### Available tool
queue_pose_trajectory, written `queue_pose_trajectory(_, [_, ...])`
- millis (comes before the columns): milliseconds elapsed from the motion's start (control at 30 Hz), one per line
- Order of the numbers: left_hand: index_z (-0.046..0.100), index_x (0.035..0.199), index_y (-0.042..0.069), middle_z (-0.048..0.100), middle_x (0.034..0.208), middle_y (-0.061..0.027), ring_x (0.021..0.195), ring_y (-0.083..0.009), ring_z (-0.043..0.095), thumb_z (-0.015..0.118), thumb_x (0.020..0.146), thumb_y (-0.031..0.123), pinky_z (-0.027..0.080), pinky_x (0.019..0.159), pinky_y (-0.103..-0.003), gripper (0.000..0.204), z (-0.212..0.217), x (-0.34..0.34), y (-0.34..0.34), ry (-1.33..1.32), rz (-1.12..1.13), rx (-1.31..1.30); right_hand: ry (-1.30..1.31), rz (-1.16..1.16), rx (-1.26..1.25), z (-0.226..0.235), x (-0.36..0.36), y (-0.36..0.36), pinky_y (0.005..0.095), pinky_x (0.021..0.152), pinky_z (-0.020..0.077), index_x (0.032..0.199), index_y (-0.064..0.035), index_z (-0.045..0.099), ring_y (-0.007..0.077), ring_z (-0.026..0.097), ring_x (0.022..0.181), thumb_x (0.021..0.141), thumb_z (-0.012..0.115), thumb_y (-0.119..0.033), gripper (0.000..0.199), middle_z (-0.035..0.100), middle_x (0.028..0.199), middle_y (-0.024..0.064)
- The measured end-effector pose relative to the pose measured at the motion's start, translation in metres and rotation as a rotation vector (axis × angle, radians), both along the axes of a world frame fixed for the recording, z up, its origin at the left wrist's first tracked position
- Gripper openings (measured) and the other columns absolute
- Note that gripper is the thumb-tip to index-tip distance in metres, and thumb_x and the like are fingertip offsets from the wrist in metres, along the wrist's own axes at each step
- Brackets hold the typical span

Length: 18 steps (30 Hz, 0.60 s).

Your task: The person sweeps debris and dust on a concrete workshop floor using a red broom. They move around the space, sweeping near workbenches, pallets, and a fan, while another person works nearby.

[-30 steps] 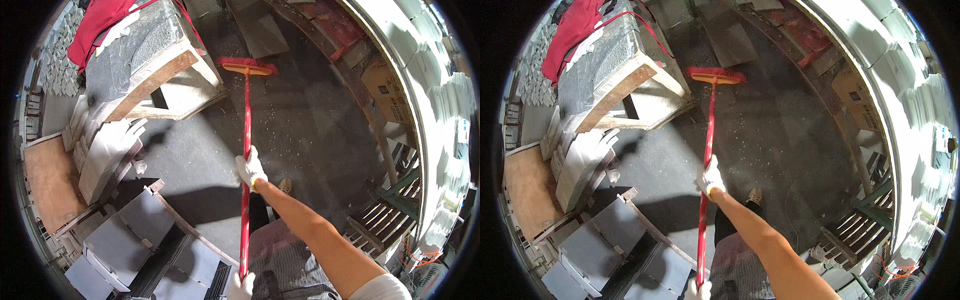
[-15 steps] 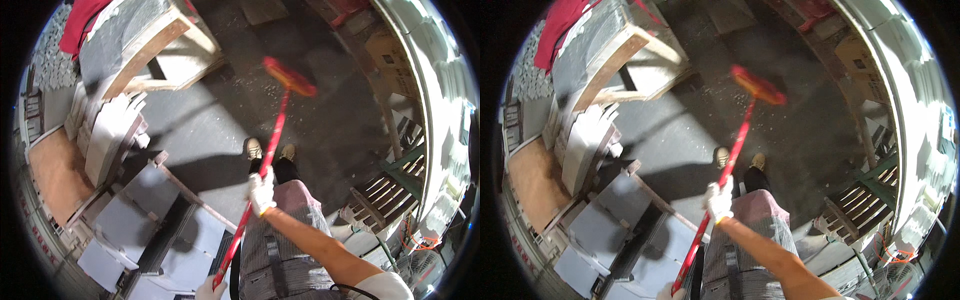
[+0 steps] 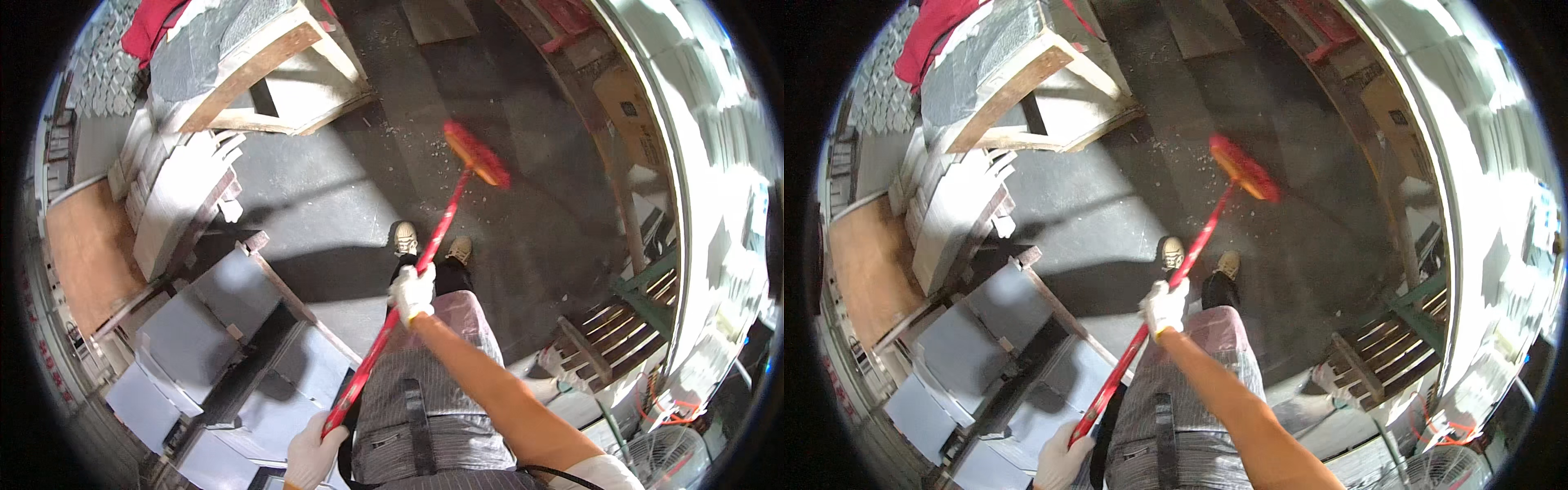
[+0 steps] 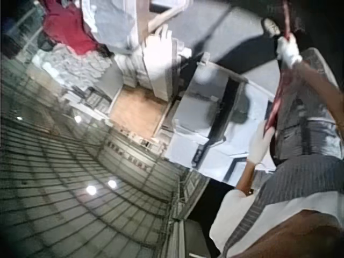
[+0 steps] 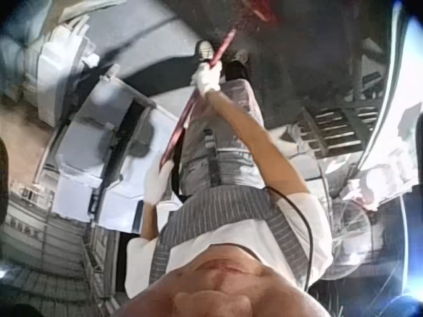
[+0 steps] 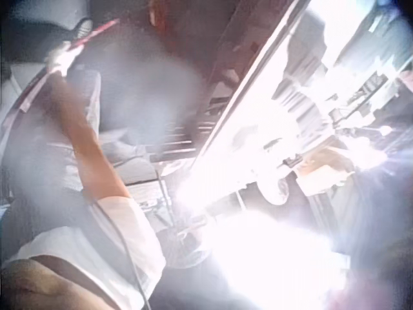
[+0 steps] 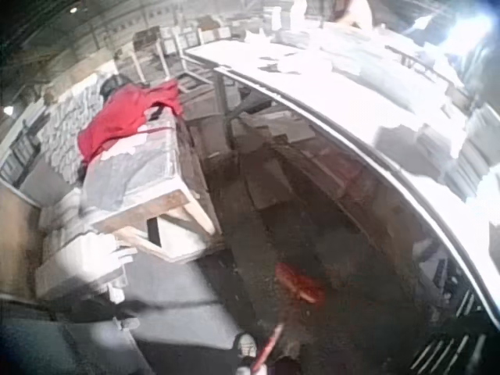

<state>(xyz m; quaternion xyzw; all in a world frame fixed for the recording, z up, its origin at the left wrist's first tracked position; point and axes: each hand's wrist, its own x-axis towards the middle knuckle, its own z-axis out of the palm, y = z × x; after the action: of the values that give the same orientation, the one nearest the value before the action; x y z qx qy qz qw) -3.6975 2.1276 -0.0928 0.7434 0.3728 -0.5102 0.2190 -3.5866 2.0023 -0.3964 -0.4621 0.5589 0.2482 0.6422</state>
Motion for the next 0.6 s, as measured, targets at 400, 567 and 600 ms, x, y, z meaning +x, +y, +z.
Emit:
queue_pose_trajectory(400, [0.060, 0.119, 0.005, 0.065, 0.087, -0.0174, 0.084, -0.0285, 0.064, 0.060, 0.088, 0.040, 0.048, 0.077, -0.037, 0.046, -0.052, 0.042, -0.037, -0.168, 0.077, -0.282, -0.325, -0.030, -0.018, 0.001, 0.046, -0.077, 0.0316, 0.037, 0.0404, 0.108, -0.0141, 0.034, 0.0152, 0.043, 0.041, 0.091, 0.049, -0.012, 0.023, 0.043, 0.059, 0.0025])
queue_pose_trajectory(567, [0.060, 0.115, 0.001, 0.056, 0.073, -0.0058, 0.069, -0.0140, 0.057, 0.060, 0.091, 0.037, 0.045, 0.063, -0.031, 0.044, -0.129, 0.033, -0.080, -0.353, 0.258, -0.378, -0.264, 0.116, -0.076, -0.040, 0.081, -0.105, 0.0331, 0.038, 0.0423, 0.113, -0.0139, 0.032, 0.0175, 0.047, 0.044, 0.093, 0.049, -0.013, 0.027, 0.047, 0.064, 0.0061])
queue_pose_trajectory(600, [0.060, 0.115, 0.001, 0.055, 0.072, -0.0041, 0.067, -0.0128, 0.056, 0.060, 0.092, 0.037, 0.045, 0.062, -0.030, 0.043, -0.127, 0.030, -0.080, -0.371, 0.260, -0.354, -0.249, 0.142, -0.089, -0.043, 0.077, -0.098, 0.0335, 0.038, 0.0431, 0.115, -0.0141, 0.031, 0.0176, 0.048, 0.044, 0.093, 0.049, -0.013, 0.028, 0.047, 0.065, 0.0066])
